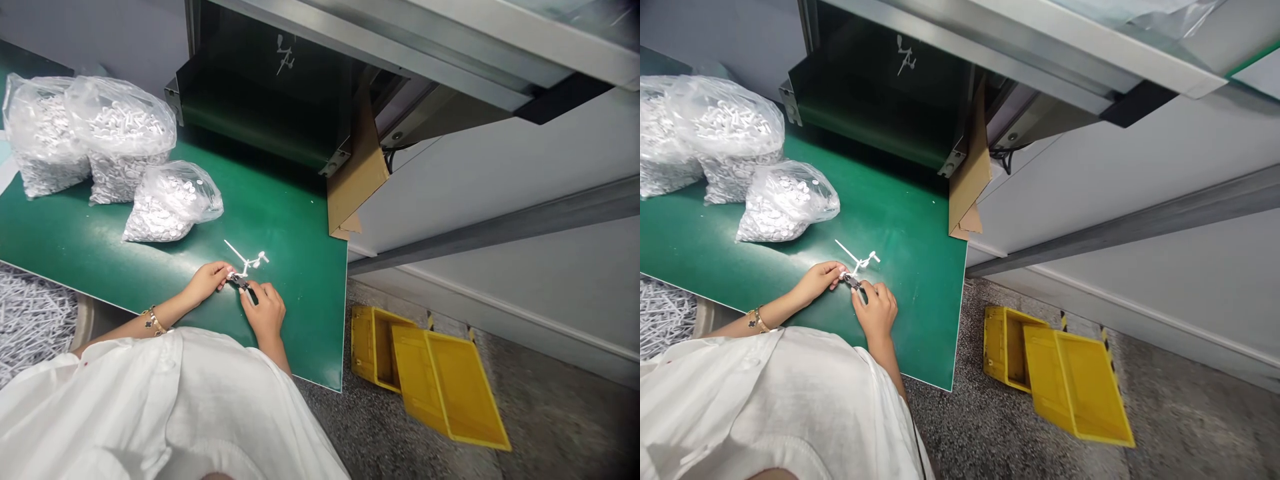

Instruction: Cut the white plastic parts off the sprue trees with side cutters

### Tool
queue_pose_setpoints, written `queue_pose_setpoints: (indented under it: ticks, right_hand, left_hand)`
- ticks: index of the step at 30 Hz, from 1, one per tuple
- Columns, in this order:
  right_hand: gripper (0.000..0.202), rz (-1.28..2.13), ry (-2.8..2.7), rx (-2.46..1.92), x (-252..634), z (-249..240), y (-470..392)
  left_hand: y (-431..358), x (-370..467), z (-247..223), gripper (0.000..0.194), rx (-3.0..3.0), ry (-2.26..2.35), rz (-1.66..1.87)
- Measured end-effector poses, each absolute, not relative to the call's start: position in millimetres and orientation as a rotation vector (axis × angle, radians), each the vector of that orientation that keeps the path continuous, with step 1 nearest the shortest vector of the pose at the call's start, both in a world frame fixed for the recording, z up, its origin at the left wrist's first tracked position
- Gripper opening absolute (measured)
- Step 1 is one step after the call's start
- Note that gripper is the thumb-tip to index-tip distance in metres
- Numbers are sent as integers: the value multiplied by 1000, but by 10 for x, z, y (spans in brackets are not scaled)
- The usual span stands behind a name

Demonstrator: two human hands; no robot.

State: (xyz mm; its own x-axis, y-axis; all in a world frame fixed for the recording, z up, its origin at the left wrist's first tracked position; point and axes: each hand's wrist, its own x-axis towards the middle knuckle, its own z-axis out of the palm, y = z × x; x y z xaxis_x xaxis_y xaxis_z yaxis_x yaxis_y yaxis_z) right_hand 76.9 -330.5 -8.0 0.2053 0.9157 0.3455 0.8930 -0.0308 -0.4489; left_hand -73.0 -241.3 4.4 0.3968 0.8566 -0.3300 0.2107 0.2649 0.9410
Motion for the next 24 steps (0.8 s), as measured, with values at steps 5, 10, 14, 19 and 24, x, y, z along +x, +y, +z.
queue_pose_setpoints:
  ticks: [5, 10, 14, 19, 24]
  right_hand:
    - [18, 84, -1664, -1904, 762, -86, -3299]
    - [18, 90, -1604, -1895, 758, -104, -3283]
    - [18, 74, -1620, -1882, 751, -109, -3282]
    - [22, 108, -1639, -1892, 745, -106, -3279]
    - [23, 118, -1650, -1905, 741, -109, -3268]
  left_hand:
    - [-2418, -729, 55, 37, 1232, 1107, 606]
    - [-2425, -736, 37, 36, 1203, 1098, 633]
    - [-2430, -738, 29, 37, 1186, 1099, 641]
    - [-2427, -738, 39, 37, 1198, 1097, 630]
    - [-2410, -742, 48, 37, 1230, 1090, 571]
